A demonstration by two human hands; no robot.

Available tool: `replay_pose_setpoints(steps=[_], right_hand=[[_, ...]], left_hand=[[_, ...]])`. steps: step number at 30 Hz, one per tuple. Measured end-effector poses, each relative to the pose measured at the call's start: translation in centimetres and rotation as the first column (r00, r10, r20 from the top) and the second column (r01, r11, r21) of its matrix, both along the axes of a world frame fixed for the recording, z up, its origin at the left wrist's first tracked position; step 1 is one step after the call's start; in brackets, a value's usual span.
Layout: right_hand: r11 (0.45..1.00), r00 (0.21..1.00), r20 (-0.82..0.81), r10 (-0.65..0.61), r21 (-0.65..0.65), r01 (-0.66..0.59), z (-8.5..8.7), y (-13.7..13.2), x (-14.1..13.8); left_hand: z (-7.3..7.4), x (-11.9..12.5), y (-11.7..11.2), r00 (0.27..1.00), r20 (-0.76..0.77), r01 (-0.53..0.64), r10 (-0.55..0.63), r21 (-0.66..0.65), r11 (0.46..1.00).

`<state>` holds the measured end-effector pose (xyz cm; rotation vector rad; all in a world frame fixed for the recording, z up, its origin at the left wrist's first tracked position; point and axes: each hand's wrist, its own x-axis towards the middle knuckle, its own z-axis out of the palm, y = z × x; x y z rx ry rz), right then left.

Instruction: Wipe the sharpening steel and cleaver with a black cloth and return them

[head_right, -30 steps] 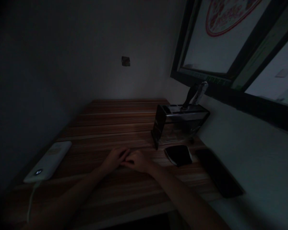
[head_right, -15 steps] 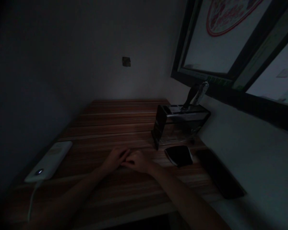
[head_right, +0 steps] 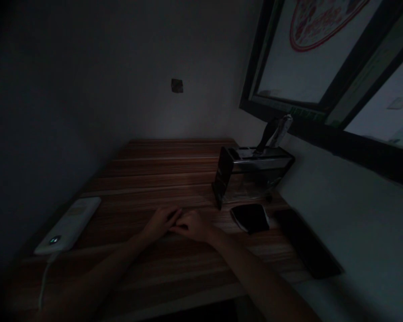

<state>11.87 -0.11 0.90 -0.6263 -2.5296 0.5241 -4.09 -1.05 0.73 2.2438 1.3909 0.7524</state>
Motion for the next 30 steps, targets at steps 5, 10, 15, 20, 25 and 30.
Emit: replay_pose_setpoints(steps=[5, 10, 15, 20, 25, 30], right_hand=[[1.0, 1.0, -0.001, -0.006, -0.007, 0.006, -0.1, 0.1, 0.0], [0.999, 0.999, 0.015, -0.04, 0.008, 0.04, -0.5, 0.1, 0.0], [0.998, 0.996, 0.075, -0.056, 0.004, 0.056, 0.1, -0.1, 0.3], [0.997, 0.988, 0.137, -0.075, -0.005, 0.077, 2.0, -1.2, 1.9], [0.982, 0.973, 0.141, -0.185, -0.018, 0.189, 3.6, -2.4, 6.2], [0.898, 0.902, 0.001, -0.432, -0.085, 0.431, 5.1, -2.7, 12.9]], left_hand=[[-0.1, 0.0, 0.1, 1.0, -0.001, 0.012, -0.012, 0.005, 1.0], [-0.1, 0.0, 0.1, 1.0, 0.01, 0.002, -0.002, -0.001, 1.0], [0.1, 0.1, -0.1, 1.0, -0.006, 0.007, -0.006, 0.031, 1.0], [0.2, 0.1, -0.5, 0.993, -0.115, 0.002, 0.005, 0.064, 0.998], [1.2, 0.7, -1.4, 0.97, -0.228, 0.119, -0.084, 0.145, 0.982], [2.6, 1.5, -2.0, 0.976, -0.181, 0.141, -0.118, 0.122, 0.982]])
